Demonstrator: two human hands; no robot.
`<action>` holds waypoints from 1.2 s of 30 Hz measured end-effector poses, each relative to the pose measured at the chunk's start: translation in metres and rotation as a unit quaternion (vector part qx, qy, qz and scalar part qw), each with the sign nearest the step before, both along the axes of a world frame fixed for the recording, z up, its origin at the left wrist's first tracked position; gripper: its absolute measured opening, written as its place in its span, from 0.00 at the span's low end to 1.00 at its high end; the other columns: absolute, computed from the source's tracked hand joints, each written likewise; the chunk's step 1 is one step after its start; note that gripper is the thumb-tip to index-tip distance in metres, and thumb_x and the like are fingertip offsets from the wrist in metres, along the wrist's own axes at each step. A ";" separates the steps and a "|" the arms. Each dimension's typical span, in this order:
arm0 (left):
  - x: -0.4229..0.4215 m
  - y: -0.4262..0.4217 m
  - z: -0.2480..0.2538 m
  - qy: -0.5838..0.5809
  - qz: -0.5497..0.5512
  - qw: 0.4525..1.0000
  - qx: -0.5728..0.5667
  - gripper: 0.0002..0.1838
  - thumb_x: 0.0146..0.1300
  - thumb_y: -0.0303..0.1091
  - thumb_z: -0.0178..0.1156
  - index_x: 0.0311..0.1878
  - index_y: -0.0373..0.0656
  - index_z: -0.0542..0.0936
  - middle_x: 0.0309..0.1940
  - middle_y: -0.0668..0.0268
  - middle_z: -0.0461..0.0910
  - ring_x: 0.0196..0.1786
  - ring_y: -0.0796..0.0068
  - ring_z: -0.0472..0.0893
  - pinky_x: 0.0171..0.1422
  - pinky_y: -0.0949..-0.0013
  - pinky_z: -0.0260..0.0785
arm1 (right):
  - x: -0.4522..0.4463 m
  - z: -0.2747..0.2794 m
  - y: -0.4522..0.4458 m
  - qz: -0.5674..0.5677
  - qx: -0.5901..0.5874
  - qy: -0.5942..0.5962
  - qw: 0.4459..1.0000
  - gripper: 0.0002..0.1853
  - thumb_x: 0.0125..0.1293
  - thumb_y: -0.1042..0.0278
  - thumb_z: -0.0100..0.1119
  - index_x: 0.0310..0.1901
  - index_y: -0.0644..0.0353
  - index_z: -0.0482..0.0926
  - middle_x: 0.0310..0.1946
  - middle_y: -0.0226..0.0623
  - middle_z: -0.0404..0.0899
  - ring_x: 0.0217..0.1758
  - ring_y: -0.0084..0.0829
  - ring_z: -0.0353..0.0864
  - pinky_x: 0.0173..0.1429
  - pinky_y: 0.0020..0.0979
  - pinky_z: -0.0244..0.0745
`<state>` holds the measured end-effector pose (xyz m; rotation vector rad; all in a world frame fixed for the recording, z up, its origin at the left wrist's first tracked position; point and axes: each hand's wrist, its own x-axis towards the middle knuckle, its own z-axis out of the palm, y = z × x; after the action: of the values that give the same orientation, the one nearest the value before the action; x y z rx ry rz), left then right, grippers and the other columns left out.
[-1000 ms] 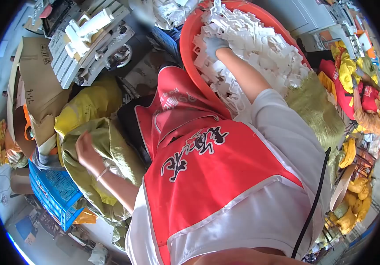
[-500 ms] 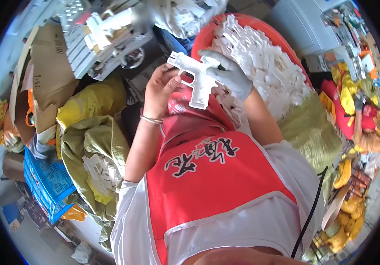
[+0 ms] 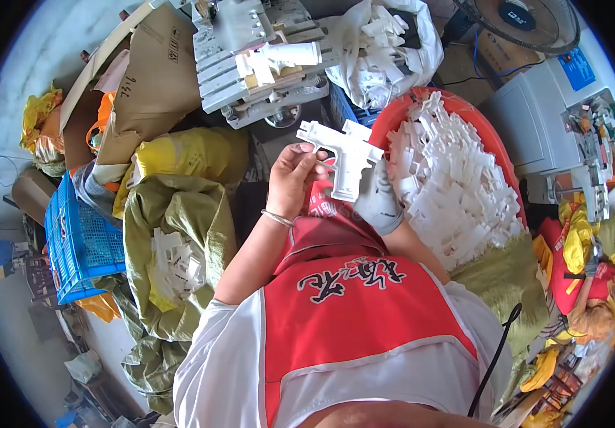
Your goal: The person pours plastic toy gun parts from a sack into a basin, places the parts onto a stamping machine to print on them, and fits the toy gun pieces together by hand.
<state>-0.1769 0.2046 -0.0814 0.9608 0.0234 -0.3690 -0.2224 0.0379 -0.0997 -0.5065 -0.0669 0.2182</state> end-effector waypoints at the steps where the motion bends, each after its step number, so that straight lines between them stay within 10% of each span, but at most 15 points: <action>1: 0.002 -0.001 0.001 0.000 -0.008 1.000 0.014 0.06 0.66 0.25 0.53 0.45 0.41 0.71 0.37 0.61 0.80 0.32 0.78 0.80 0.38 0.76 0.75 | -0.003 0.000 0.001 0.000 -0.003 0.007 1.000 0.40 0.59 0.37 0.53 0.65 0.56 0.58 0.54 0.36 0.71 0.54 0.32 0.74 0.56 0.39 0.72; 6: 0.014 0.000 0.033 -0.136 0.034 0.967 0.214 0.04 0.64 0.25 0.54 0.40 0.38 0.75 0.32 0.65 0.81 0.30 0.78 0.80 0.35 0.77 0.73 | -0.001 -0.002 -0.014 -0.020 0.025 0.018 0.999 0.35 0.59 0.37 0.53 0.60 0.55 0.65 0.47 0.33 0.76 0.40 0.32 0.79 0.44 0.35 0.74; 11: 0.070 0.061 0.098 -0.366 0.220 0.698 0.574 0.09 0.61 0.28 0.59 0.44 0.37 0.78 0.35 0.62 0.80 0.31 0.78 0.79 0.34 0.77 0.72 | 0.008 0.027 -0.058 -0.080 -0.049 0.027 0.995 0.29 0.64 0.44 0.50 0.58 0.59 0.67 0.42 0.38 0.77 0.44 0.33 0.78 0.49 0.35 0.73; 14: 0.114 0.076 0.109 -0.498 0.206 0.624 0.566 0.14 0.56 0.29 0.63 0.46 0.38 0.77 0.37 0.61 0.81 0.38 0.69 0.81 0.41 0.70 0.74 | 0.015 0.032 -0.070 -0.103 -0.140 -0.011 0.985 0.26 0.67 0.51 0.50 0.59 0.60 0.66 0.43 0.38 0.77 0.43 0.30 0.77 0.50 0.33 0.73; 19: 0.145 0.084 0.111 -0.483 0.095 0.635 0.596 0.17 0.53 0.30 0.66 0.46 0.37 0.77 0.38 0.61 0.81 0.41 0.70 0.82 0.46 0.72 0.73 | 0.045 0.058 -0.072 -0.192 -0.416 -0.111 0.882 0.26 0.65 0.69 0.52 0.64 0.63 0.60 0.54 0.40 0.70 0.57 0.26 0.69 0.60 0.29 0.66; 25: 0.116 0.123 0.100 -0.386 0.263 0.829 0.306 0.11 0.57 0.22 0.61 0.44 0.33 0.75 0.47 0.63 0.78 0.45 0.80 0.77 0.49 0.77 0.71 | 0.135 0.120 -0.024 -0.215 -0.613 -0.381 0.657 0.25 0.58 0.69 0.61 0.58 0.61 0.69 0.55 0.43 0.71 0.61 0.36 0.68 0.65 0.31 0.60; 27: 0.100 0.153 0.080 -0.345 0.310 0.817 0.343 0.11 0.59 0.21 0.58 0.46 0.33 0.75 0.45 0.64 0.77 0.44 0.82 0.76 0.49 0.78 0.70 | 0.168 0.120 -0.005 -0.193 -0.633 -0.407 0.630 0.25 0.57 0.69 0.61 0.58 0.57 0.71 0.55 0.43 0.72 0.61 0.40 0.69 0.65 0.33 0.60; 29: 0.071 0.183 0.063 -0.293 0.325 0.801 0.408 0.12 0.60 0.23 0.58 0.48 0.34 0.75 0.42 0.66 0.77 0.43 0.83 0.75 0.49 0.79 0.69 | 0.188 0.128 0.012 -0.184 -0.698 -0.510 0.467 0.24 0.57 0.68 0.59 0.58 0.55 0.71 0.57 0.42 0.71 0.61 0.42 0.68 0.66 0.36 0.60; 36: -0.025 0.255 0.009 -0.165 0.378 0.797 0.441 0.13 0.62 0.25 0.58 0.49 0.32 0.75 0.43 0.64 0.78 0.44 0.81 0.76 0.49 0.78 0.68 | 0.211 0.135 0.014 -0.100 -0.765 -0.531 0.350 0.25 0.62 0.65 0.51 0.63 0.47 0.67 0.61 0.44 0.67 0.65 0.45 0.64 0.69 0.36 0.57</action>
<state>-0.2020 0.4592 -0.0724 1.8267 0.2747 0.6334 -0.0114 0.0518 0.0352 -2.5566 -1.1998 -0.4788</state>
